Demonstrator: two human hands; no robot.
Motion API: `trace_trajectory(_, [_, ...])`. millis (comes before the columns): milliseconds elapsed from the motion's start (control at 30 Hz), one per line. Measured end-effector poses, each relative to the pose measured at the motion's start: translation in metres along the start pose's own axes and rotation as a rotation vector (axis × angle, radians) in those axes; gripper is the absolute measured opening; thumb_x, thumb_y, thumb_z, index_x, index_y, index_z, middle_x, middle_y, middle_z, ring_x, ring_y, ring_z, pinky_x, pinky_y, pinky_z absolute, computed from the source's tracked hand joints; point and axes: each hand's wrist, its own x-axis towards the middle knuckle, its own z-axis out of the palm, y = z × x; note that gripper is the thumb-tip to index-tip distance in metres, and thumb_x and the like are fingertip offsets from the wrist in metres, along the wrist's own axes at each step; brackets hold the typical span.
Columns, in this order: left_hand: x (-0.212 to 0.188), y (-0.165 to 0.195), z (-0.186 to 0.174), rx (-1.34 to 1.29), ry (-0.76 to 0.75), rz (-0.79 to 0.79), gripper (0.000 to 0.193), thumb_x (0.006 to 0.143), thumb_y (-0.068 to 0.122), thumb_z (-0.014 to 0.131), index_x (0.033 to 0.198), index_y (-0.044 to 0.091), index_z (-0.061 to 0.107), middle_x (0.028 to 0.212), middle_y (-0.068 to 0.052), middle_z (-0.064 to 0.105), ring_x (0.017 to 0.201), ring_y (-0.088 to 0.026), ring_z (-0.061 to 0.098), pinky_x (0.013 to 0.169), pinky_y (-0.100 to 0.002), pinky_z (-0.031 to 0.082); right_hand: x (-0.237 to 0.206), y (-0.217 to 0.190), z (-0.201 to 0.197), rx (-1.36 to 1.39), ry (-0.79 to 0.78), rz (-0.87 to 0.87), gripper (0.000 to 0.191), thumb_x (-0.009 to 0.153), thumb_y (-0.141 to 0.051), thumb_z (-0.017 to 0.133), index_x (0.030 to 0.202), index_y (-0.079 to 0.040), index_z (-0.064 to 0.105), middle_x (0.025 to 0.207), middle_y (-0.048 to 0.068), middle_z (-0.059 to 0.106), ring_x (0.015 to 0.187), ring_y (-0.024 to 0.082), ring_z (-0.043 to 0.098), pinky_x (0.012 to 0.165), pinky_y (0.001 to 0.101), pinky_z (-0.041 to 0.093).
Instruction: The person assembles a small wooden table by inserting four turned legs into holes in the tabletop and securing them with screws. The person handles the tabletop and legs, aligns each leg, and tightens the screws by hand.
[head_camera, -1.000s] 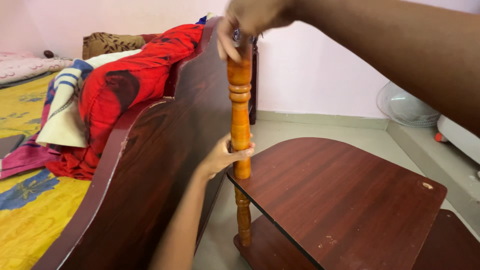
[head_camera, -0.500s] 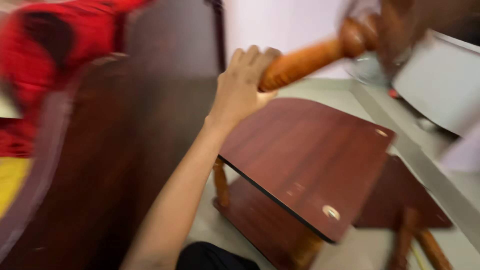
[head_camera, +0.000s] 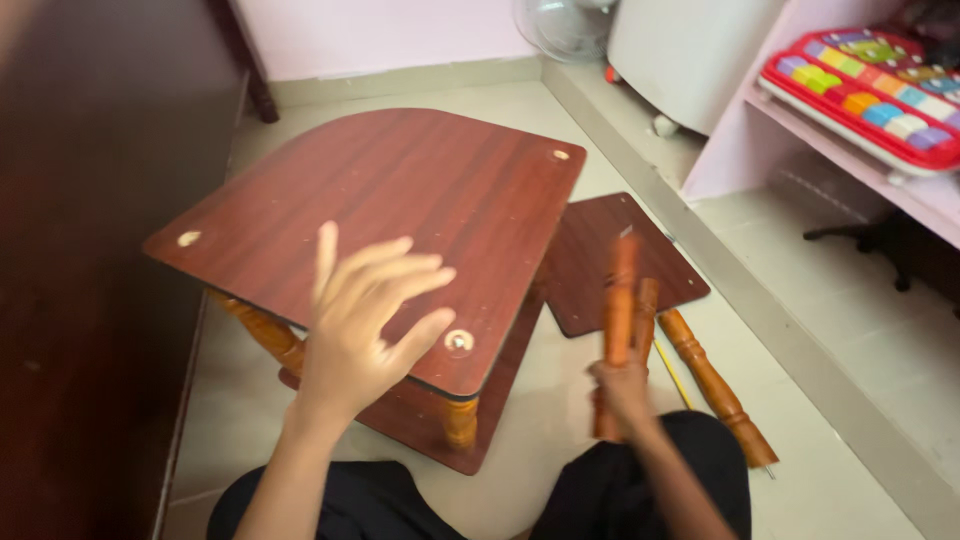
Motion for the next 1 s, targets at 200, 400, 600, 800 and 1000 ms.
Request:
trace_trajectory(200, [-0.049,-0.004,-0.013,0.128,-0.095,-0.036,0.04,0.079,0.041,0.079,0.113,0.021,0.073,0.115,0.006,0.072,0.12,-0.021,0.063,0.127,-0.063,0.017,-0.021,0.039,0.07,-0.319,0.143,0.297,0.047,0.08,-0.035,0.072,0.114,-0.006,0.056,0.09,0.016,0.07,0.081,0.032,0.072,0.075,0.0453,0.057])
trace_trajectory(400, [-0.071,-0.021,-0.005,0.125,-0.133,-0.041,0.057,0.068,0.057,0.078,0.114,0.023,0.072,0.121,0.005,0.068,0.121,-0.021,0.06,0.125,-0.063,0.015,-0.03,0.049,0.078,-0.496,0.15,0.297,0.052,0.08,-0.036,0.073,0.115,-0.001,0.057,0.104,0.022,0.069,0.1,0.038,0.069,0.088,0.0474,0.056])
trace_trajectory(600, [-0.078,-0.032,0.009,0.229,-0.095,0.0,0.056,0.069,0.054,0.078,0.118,0.026,0.07,0.125,0.007,0.067,0.122,-0.02,0.06,0.126,-0.064,0.015,-0.031,0.071,0.07,-0.748,0.212,0.277,0.058,0.078,-0.038,0.08,0.116,0.001,0.061,0.12,0.025,0.059,0.115,0.042,0.059,0.097,0.0523,0.052])
trace_trajectory(800, [-0.109,-0.039,0.044,0.318,0.049,0.015,0.034,0.093,0.043,0.065,0.125,0.032,0.064,0.132,0.007,0.06,0.131,-0.02,0.053,0.126,-0.067,0.004,-0.035,0.038,0.073,-0.694,0.337,-0.049,0.089,0.069,-0.028,0.088,0.141,-0.003,0.042,0.141,0.022,0.041,0.133,0.041,0.037,0.11,0.0561,0.035])
trace_trajectory(1000, [-0.062,-0.02,0.065,0.243,0.408,-0.014,0.021,0.106,0.038,0.046,0.117,0.029,0.062,0.119,0.009,0.062,0.131,-0.02,0.052,0.131,-0.063,0.0,-0.045,-0.101,0.079,-0.175,0.113,-1.148,0.072,0.089,-0.011,0.077,0.149,-0.008,0.037,0.155,0.021,0.029,0.145,0.034,0.039,0.115,0.0439,0.048])
